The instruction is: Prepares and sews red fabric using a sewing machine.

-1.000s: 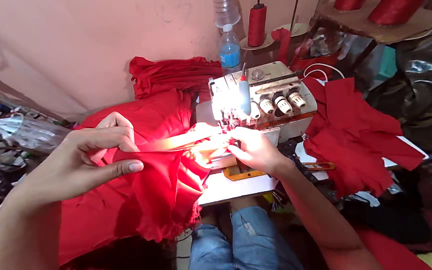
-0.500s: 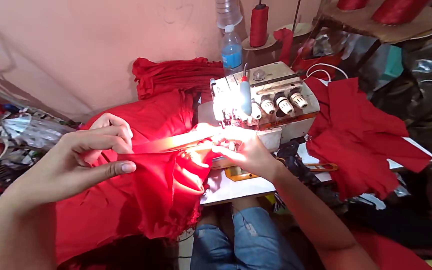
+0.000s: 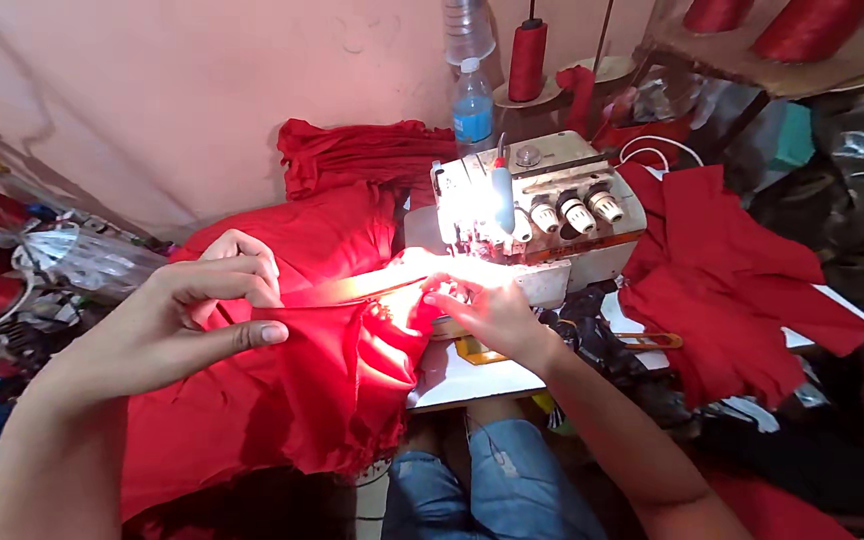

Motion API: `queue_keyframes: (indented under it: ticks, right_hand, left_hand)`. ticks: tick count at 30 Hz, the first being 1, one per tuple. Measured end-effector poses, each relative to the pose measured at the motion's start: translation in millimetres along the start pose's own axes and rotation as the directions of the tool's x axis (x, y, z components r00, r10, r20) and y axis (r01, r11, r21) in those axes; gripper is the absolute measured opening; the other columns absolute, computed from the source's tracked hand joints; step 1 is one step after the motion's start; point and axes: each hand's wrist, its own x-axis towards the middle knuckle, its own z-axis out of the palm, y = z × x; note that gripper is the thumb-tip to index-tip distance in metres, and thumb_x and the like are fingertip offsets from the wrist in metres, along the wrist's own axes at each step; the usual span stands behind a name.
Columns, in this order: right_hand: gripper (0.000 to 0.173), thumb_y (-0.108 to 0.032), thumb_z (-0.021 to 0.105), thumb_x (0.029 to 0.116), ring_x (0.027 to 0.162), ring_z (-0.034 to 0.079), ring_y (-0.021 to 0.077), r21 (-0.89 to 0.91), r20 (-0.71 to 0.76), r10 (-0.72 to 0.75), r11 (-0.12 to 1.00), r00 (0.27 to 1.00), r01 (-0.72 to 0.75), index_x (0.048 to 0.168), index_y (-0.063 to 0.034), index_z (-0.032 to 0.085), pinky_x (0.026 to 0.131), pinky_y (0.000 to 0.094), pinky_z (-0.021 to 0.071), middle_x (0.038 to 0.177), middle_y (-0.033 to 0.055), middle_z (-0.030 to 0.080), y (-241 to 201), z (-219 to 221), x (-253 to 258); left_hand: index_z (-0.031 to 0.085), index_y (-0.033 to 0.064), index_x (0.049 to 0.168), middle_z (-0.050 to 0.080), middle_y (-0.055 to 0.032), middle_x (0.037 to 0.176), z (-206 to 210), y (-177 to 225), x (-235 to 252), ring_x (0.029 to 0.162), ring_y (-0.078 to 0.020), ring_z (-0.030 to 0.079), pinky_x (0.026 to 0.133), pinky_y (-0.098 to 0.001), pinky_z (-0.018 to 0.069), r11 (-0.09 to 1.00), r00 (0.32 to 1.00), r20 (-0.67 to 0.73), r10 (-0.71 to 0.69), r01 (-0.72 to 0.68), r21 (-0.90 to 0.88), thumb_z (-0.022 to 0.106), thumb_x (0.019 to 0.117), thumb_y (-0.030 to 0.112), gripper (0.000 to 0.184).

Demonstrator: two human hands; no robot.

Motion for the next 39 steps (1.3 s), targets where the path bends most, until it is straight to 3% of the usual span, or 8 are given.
queue_keyframes:
  ticks: [5,9,12,18,23,29,31,39]
  right_hand:
    - [0.012,-0.013,0.069,0.09,0.065,0.06,0.0142,-0.027,-0.039,-0.074,0.997,0.996,0.073,0.091,-0.0038,0.076,0.06,0.0315,0.0505,0.083,0.0082,0.07,5.6,2.1,-3.9]
    - [0.014,-0.013,0.065,0.0922,0.057,0.048,0.0034,0.016,-0.087,-0.051,0.999,0.995,0.052,0.091,-0.0019,0.075,0.053,0.0182,0.0419,0.078,0.0049,0.065,7.1,-1.8,-9.0]
    - [0.016,-0.015,0.066,0.0927,0.055,0.046,0.0035,0.002,-0.105,-0.024,1.0,0.994,0.024,0.09,-0.0014,0.074,0.052,0.0188,0.04,0.073,0.0035,0.062,8.9,0.0,-10.5]
    - [0.017,-0.015,0.063,0.0954,0.061,0.057,0.0162,-0.077,-0.052,-0.026,0.997,0.998,0.022,0.096,-0.0017,0.073,0.056,0.0337,0.0496,0.081,0.0093,0.066,8.3,4.7,-7.3]
    - [0.018,-0.017,0.059,0.0989,0.064,0.058,0.0169,-0.088,-0.023,-0.022,0.996,1.0,0.02,0.097,-0.0035,0.071,0.058,0.035,0.0494,0.083,0.0084,0.066,7.2,5.7,-4.6]
    - [0.022,-0.022,0.061,0.0992,0.067,0.063,0.0223,-0.151,0.061,0.047,0.988,0.997,-0.037,0.104,-0.0022,0.071,0.061,0.0436,0.0527,0.084,0.0104,0.067,15.6,-5.4,-9.1]
    - [0.026,-0.024,0.061,0.0998,0.069,0.063,0.0201,-0.141,0.064,0.068,0.988,0.996,-0.058,0.108,-0.0028,0.072,0.064,0.0415,0.0534,0.087,0.0098,0.069,19.4,-10.1,-11.1]
    - [0.023,-0.023,0.066,0.0957,0.069,0.062,0.0141,-0.061,0.022,0.119,0.991,0.993,-0.118,0.101,-0.0023,0.074,0.065,0.033,0.053,0.085,0.0082,0.068,14.4,-6.5,-10.2]
  left_hand:
    - [0.067,0.0327,0.08,0.062,0.0203,0.085,-2.4,-1.1,-0.3,0.1,0.0021,0.057,0.096,-0.0177,0.0415,0.997,0.996,-0.041,-0.08,0.08,0.009,0.069,0.0907,0.045,0.016]
    - [0.064,0.0342,0.074,0.06,0.0223,0.079,0.1,-3.0,-0.4,0.096,0.0038,0.056,0.086,-0.0142,0.0414,0.987,0.986,-0.083,-0.144,0.149,0.065,0.076,0.0808,0.05,0.021]
    - [0.061,0.0327,0.069,0.055,0.0209,0.074,3.5,-2.9,3.2,0.091,0.0033,0.052,0.082,-0.0161,0.0378,0.99,0.991,-0.082,-0.107,0.114,0.079,0.071,0.0857,0.048,0.025]
    - [0.062,0.0293,0.069,0.057,0.0187,0.075,2.4,4.5,8.6,0.095,0.0016,0.054,0.09,-0.0186,0.0383,1.0,1.0,-0.014,-0.002,0.002,0.005,0.068,0.0921,0.042,0.027]
    - [0.061,0.0286,0.069,0.058,0.0187,0.076,4.1,10.9,13.1,0.093,0.002,0.054,0.09,-0.0181,0.0389,0.999,1.0,0.008,0.023,-0.023,-0.031,0.067,0.0929,0.04,0.027]
    - [0.061,0.0288,0.068,0.057,0.0193,0.074,1.8,12.0,19.2,0.094,0.0026,0.054,0.093,-0.0195,0.0372,0.998,0.999,-0.002,0.046,-0.047,-0.047,0.068,0.092,0.039,0.027]
    - [0.061,0.0289,0.069,0.058,0.0195,0.075,1.6,9.7,19.2,0.094,0.0025,0.055,0.094,-0.0196,0.0381,0.998,0.999,-0.007,0.046,-0.046,-0.047,0.068,0.0916,0.039,0.026]
    - [0.062,0.0293,0.071,0.058,0.0199,0.077,3.4,6.0,19.9,0.095,0.0033,0.055,0.093,-0.0181,0.038,0.998,0.999,-0.024,0.038,-0.039,-0.046,0.07,0.0903,0.038,0.023]
